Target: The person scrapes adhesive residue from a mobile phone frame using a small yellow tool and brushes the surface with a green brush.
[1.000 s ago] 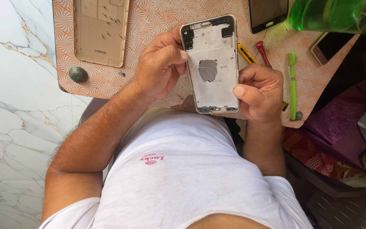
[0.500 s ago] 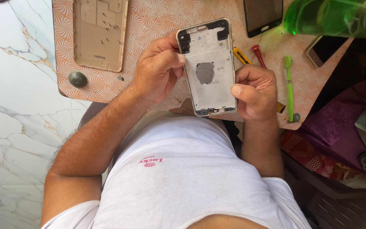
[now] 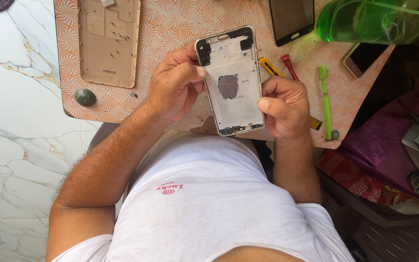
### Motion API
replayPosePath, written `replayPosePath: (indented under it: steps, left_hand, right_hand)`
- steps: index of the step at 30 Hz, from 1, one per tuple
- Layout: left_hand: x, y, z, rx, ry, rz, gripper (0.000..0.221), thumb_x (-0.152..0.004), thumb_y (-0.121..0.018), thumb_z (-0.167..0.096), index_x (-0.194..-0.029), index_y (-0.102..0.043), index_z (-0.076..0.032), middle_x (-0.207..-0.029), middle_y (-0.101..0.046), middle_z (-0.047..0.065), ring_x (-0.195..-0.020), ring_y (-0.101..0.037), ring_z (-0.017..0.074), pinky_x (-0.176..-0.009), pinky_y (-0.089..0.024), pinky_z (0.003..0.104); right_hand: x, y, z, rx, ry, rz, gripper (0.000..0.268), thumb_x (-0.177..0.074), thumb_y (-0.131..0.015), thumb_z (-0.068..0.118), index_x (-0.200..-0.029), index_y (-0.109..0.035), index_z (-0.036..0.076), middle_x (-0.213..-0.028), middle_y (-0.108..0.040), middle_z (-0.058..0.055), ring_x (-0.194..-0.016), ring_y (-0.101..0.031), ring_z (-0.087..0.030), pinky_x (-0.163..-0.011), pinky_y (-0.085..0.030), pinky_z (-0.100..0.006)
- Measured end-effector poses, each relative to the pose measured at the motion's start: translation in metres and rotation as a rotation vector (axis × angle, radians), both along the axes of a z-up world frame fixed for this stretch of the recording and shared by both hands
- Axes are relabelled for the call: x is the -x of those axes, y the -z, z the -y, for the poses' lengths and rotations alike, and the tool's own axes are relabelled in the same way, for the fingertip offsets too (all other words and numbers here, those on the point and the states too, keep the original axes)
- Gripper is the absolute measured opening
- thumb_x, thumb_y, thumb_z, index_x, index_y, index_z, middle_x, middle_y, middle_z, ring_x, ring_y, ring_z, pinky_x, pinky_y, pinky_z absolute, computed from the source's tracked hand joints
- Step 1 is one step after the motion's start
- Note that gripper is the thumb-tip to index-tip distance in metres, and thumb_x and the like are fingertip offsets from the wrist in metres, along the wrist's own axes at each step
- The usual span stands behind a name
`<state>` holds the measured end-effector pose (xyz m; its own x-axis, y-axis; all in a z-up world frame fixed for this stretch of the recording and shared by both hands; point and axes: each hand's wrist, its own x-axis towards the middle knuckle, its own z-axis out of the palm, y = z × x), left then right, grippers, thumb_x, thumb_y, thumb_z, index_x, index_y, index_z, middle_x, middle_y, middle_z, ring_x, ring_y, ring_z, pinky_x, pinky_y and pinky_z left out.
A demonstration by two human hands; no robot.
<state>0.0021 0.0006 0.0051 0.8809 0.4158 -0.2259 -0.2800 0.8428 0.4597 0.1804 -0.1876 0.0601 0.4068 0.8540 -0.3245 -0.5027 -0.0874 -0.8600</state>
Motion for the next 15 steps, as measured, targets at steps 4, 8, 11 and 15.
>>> replayPosePath:
  steps: [4, 8, 11, 15]
  left_hand:
    - [0.0008, -0.0004, 0.0003, 0.003, 0.003, 0.004, 0.035, -0.091, -0.056, -0.002, -0.123, -0.065, 0.006, -0.101, -0.069, 0.007, -0.074, -0.055, 0.0076, -0.072, -0.049, 0.021]
    - [0.0012, -0.0003, 0.0006, 0.006, 0.003, -0.015, 0.036, -0.091, -0.055, -0.001, -0.124, -0.065, 0.006, -0.100, -0.068, 0.005, -0.074, -0.053, 0.0065, -0.071, -0.049, 0.020]
    - [0.0009, -0.0015, 0.0001, -0.017, 0.006, -0.006, 0.035, -0.091, -0.054, -0.002, -0.124, -0.066, 0.006, -0.099, -0.069, 0.005, -0.074, -0.054, 0.0065, -0.072, -0.049, 0.020]
    - [0.0016, -0.0024, 0.0001, -0.017, 0.012, -0.001, 0.035, -0.092, -0.054, -0.002, -0.125, -0.065, 0.006, -0.099, -0.068, 0.005, -0.075, -0.053, 0.0060, -0.073, -0.049, 0.020]
  right_hand:
    - [-0.0004, 0.0010, -0.0001, 0.002, -0.003, 0.002, 0.014, -0.086, -0.075, 0.004, -0.091, -0.065, -0.005, -0.083, -0.067, -0.008, -0.066, -0.057, -0.010, -0.066, -0.045, -0.024]
    - [-0.0003, 0.0021, -0.0001, -0.001, -0.004, -0.009, 0.013, -0.087, -0.075, 0.004, -0.091, -0.066, -0.004, -0.082, -0.067, -0.008, -0.064, -0.057, -0.009, -0.065, -0.046, -0.024]
    - [0.0001, 0.0017, -0.0005, -0.006, -0.003, -0.021, 0.014, -0.087, -0.076, 0.004, -0.091, -0.066, -0.004, -0.084, -0.067, -0.008, -0.071, -0.058, -0.011, -0.068, -0.047, -0.025]
    - [-0.0001, 0.0024, -0.0015, -0.010, -0.003, -0.028, 0.014, -0.087, -0.076, 0.003, -0.092, -0.066, -0.005, -0.083, -0.068, -0.008, -0.070, -0.058, -0.011, -0.066, -0.047, -0.025]
